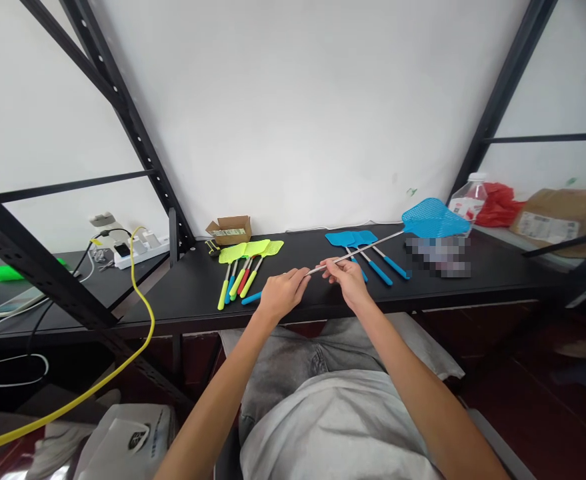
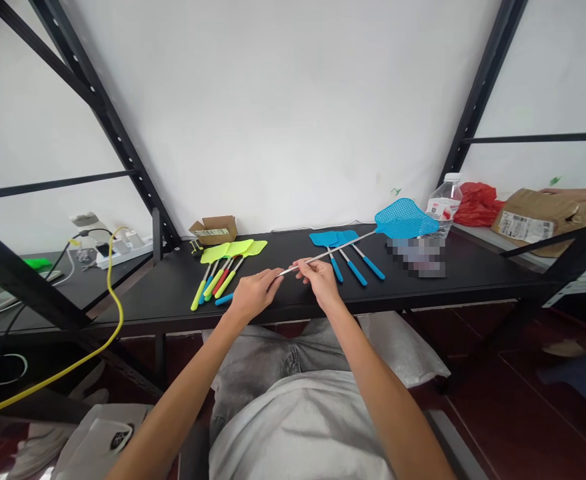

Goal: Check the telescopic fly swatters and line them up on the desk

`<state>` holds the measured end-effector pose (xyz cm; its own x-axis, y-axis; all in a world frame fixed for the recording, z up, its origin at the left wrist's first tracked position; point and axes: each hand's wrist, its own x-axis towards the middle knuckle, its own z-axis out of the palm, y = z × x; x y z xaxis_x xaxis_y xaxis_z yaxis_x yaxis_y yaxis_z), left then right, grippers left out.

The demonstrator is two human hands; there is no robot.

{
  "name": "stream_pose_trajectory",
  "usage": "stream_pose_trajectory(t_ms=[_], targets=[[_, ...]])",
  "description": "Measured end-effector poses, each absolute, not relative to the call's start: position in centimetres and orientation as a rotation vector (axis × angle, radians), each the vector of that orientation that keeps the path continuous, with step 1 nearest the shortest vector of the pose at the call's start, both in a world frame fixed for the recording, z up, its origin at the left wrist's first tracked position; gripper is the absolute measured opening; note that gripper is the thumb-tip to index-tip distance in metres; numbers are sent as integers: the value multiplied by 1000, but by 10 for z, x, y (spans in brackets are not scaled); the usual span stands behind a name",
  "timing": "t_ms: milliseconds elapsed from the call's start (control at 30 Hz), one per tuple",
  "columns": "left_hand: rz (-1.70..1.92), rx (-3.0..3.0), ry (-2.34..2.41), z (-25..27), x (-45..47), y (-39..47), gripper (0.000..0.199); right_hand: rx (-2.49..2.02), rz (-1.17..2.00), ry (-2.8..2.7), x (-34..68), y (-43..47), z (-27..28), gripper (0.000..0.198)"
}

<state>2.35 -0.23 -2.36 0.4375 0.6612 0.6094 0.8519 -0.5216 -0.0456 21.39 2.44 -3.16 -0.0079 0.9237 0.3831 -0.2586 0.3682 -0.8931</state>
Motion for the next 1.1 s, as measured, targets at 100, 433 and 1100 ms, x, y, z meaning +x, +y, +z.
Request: stream_pose_trajectory(t_ms=[100, 433, 1100], targets=[[-751, -2356, -1294, -22, 21, -1, 37, -707, 1070, -1133, 215, 25, -32, 32], [-763, -2389, -1298, -2, 6, -4, 34, -694, 1047, -974, 215, 30, -33, 40], [-717, -2420, -1332, 8, -32, -1, 32, -652, 1073, -830, 218, 30, -27, 39]])
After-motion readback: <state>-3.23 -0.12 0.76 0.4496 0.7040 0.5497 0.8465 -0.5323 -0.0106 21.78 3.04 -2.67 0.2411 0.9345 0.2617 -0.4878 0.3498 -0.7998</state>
